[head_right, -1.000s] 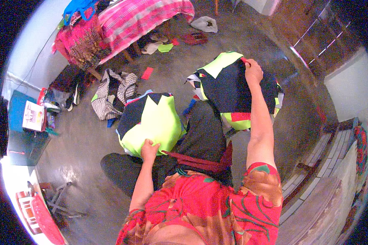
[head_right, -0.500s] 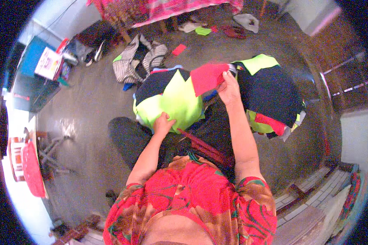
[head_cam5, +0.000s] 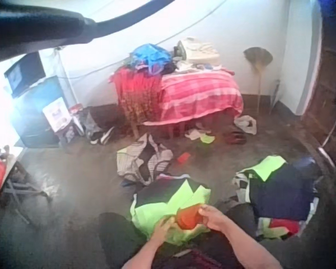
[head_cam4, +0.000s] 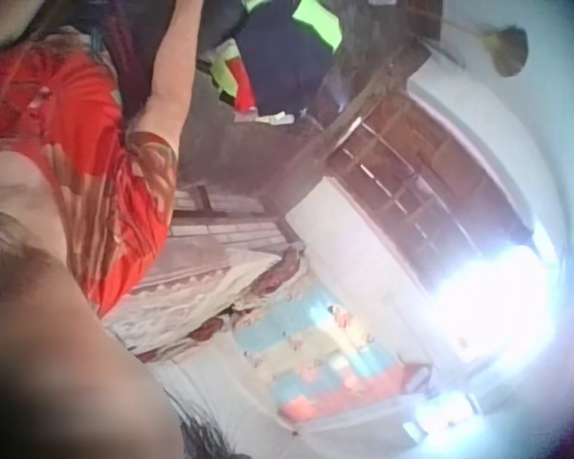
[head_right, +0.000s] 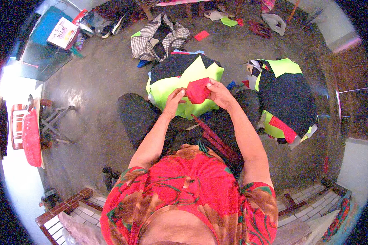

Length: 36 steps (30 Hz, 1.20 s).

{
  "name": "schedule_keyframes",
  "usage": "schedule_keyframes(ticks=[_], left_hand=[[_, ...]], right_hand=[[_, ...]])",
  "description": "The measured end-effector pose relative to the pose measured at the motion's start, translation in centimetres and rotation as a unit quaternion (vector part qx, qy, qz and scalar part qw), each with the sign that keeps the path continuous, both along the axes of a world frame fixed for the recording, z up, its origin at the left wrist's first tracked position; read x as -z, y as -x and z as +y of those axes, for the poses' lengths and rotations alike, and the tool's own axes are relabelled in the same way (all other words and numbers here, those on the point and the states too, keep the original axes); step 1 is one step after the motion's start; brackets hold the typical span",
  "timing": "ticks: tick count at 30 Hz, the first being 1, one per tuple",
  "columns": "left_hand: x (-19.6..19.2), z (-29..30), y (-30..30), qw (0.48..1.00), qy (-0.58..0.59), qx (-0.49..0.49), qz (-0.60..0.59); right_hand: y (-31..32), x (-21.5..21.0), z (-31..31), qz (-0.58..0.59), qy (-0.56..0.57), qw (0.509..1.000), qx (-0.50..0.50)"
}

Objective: The person sits on the floor and arranges colorful fabric pieces on their lap, layering and adjusting them to form a patterned assembly. They handle red, blue, green, and black fabric pieces, placing them one by one and smoothing them into position.

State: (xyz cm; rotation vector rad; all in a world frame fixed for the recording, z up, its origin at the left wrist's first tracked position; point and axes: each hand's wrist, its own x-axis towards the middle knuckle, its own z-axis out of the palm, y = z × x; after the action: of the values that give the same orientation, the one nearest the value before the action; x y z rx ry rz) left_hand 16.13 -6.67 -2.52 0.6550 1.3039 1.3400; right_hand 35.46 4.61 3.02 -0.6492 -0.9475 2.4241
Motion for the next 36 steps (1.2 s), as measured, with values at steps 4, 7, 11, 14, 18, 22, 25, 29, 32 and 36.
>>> schedule_keyframes(ticks=[4,7,11,14,18,22,25,29,32,36], left_hand=[[-0.8,0.0,0.5,0.982,-0.001,0.036,-0.185],[-0.9,0.2,0.0,0.980,-0.051,0.047,-0.189],[-0.1,0.3,0.2,0.992,-0.010,0.035,-0.124],[0.1,0.8,0.8,0.987,-0.014,-0.021,-0.161],[-1.5,2.5,2.5,0.983,-0.014,-0.086,-0.160],[-2.9,5.3,5.4,0.977,-0.060,-0.137,-0.149],[-5.4,6.9,6.2,0.959,-0.146,-0.149,-0.194],[-6.3,7.2,5.0,0.945,-0.164,-0.193,-0.207],[-0.6,6.3,4.9,0.962,-0.047,-0.201,-0.177],[3.4,3.5,3.5,0.960,0.087,-0.194,-0.185]], right_hand=[[0.4,0.2,-0.5,0.000,0.009,0.999,-0.034],[0.6,0.5,-0.6,-0.010,0.001,1.000,-0.028],[0.0,2.3,0.6,-0.054,-0.030,0.998,0.014],[-0.1,2.1,0.6,-0.144,-0.034,0.988,0.042],[0.3,0.7,0.6,-0.185,-0.043,0.978,0.086],[0.3,0.3,0.8,-0.184,-0.053,0.975,0.114],[0.2,0.0,0.9,-0.167,-0.064,0.976,0.125],[-0.1,0.4,1.0,-0.165,-0.076,0.975,0.127],[0.2,0.2,1.0,-0.180,-0.076,0.973,0.123],[0.1,0.2,1.0,-0.181,-0.076,0.973,0.124]])
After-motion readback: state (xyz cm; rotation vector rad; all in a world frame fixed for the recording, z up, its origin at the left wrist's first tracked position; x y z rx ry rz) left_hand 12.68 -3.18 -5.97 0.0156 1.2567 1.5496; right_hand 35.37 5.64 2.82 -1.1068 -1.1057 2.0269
